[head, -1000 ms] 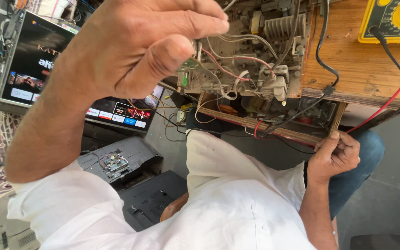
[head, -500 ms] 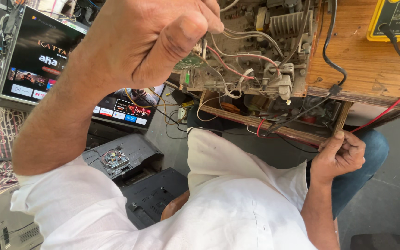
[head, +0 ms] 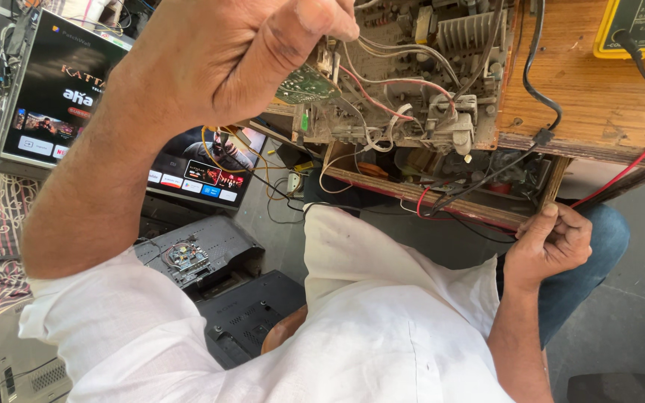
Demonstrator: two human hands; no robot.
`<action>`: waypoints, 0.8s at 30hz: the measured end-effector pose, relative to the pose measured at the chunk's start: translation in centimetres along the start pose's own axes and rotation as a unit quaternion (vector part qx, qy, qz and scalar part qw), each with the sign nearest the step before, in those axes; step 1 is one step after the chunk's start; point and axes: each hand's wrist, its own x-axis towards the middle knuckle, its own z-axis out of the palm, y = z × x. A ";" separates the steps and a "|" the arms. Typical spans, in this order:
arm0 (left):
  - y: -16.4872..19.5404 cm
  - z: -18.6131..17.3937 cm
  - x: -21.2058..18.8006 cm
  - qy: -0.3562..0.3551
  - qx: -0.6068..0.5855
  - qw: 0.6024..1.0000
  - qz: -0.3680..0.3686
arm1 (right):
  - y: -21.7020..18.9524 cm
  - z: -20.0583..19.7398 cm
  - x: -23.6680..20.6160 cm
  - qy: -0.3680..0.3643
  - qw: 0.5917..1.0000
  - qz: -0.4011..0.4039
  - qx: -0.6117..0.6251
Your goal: The person holds a small circuit board and uses a yellow-handled screwdriver to probe or adjust components. They then retrieve a small component from a plastic bag and place it on the board. Finally, they use multimeter probes to test points on the circuit board.
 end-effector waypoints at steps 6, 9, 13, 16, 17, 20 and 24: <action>0.1 0.1 -0.4 0.017 -0.005 1.000 -0.001 | -0.5 0.0 -0.2 0.000 1.000 0.007 0.005; 0.3 0.0 -0.5 0.022 -0.001 1.000 -0.002 | -0.6 0.0 -0.1 -0.001 1.000 0.001 -0.001; 0.5 -0.1 -0.6 0.024 0.003 1.000 0.005 | -1.0 0.1 -0.2 -0.002 1.000 0.007 -0.004; 0.7 -0.1 -0.7 0.025 0.004 1.000 -0.014 | -1.2 0.2 -0.3 0.001 1.000 0.011 -0.004; 0.8 -0.1 -0.9 0.025 0.000 0.999 -0.029 | -1.3 0.2 -0.4 0.003 1.000 0.011 -0.006; 0.8 0.0 -1.2 0.042 0.002 0.999 -0.014 | -1.4 0.3 -0.5 0.007 1.000 0.010 -0.009; 0.5 0.0 -1.7 0.057 0.025 0.998 0.011 | -1.5 0.5 -0.6 0.009 1.000 0.014 0.001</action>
